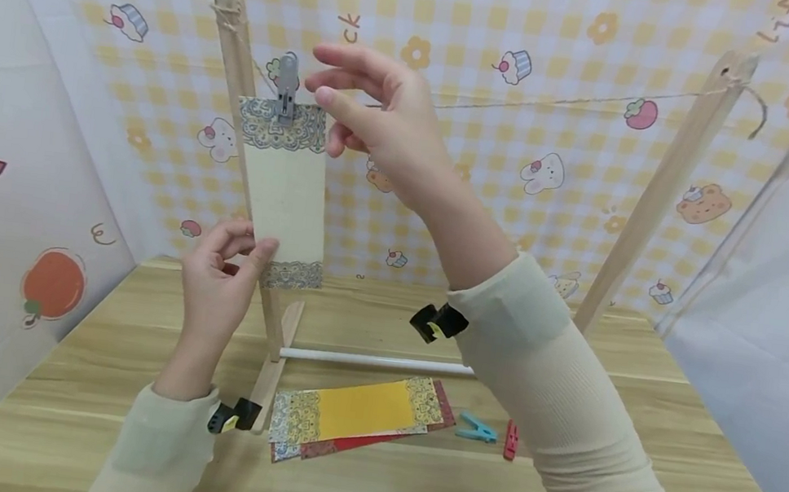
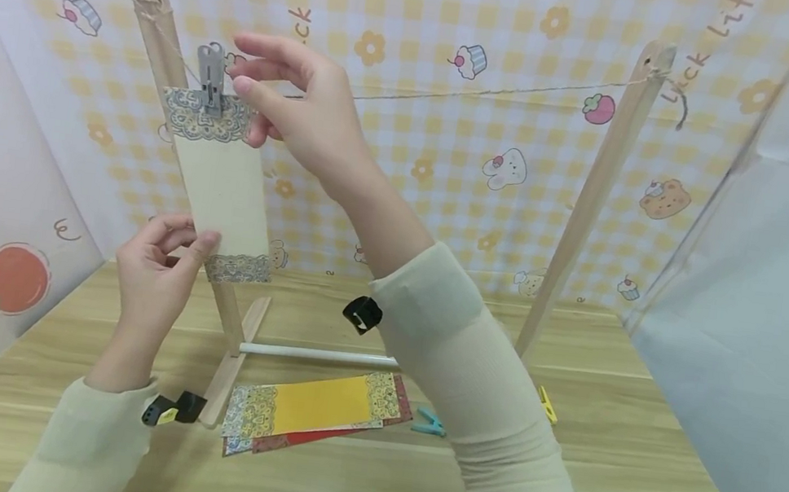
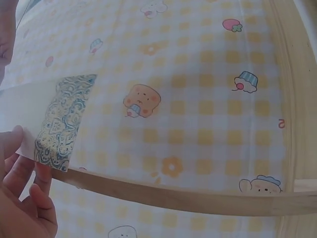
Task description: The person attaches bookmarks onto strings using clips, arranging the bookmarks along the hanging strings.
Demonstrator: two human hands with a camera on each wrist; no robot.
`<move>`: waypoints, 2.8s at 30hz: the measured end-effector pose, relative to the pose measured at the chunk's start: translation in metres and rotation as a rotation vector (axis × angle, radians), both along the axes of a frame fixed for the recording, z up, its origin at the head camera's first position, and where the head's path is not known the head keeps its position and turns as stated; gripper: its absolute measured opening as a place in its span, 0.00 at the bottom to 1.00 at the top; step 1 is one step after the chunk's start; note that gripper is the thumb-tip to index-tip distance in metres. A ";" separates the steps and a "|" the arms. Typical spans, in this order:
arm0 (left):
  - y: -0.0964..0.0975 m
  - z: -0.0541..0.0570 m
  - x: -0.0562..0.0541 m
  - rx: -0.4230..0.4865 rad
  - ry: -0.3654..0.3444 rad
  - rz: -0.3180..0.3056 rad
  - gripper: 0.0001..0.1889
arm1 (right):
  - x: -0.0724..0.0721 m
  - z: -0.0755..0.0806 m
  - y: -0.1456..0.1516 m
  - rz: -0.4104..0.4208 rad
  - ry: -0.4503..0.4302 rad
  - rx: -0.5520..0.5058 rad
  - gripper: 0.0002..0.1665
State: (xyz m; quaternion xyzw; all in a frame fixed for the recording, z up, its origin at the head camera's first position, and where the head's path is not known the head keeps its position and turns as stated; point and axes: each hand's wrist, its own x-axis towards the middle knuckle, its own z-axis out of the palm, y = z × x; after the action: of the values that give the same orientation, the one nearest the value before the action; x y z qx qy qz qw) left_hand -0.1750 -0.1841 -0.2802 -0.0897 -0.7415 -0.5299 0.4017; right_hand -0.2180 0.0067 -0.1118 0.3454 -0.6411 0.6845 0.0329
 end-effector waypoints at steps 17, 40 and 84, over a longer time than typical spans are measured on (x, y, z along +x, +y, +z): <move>-0.026 -0.031 0.021 -0.290 -0.342 -0.027 0.13 | 0.020 -0.038 0.064 0.009 0.056 -0.010 0.17; 0.003 -0.061 0.026 -0.472 -0.548 -0.363 0.14 | 0.043 -0.172 0.194 -0.175 0.105 0.411 0.16; 0.062 -0.102 0.015 -0.659 -0.767 -0.575 0.17 | 0.033 -0.258 0.254 -0.018 -0.283 0.788 0.19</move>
State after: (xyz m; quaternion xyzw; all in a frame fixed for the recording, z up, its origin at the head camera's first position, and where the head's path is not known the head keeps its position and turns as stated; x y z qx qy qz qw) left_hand -0.1603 -0.1219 -0.3822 -0.2094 -0.9056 -0.3535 -0.1051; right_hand -0.1849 0.2605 -0.3703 0.2284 -0.8551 0.4274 -0.1841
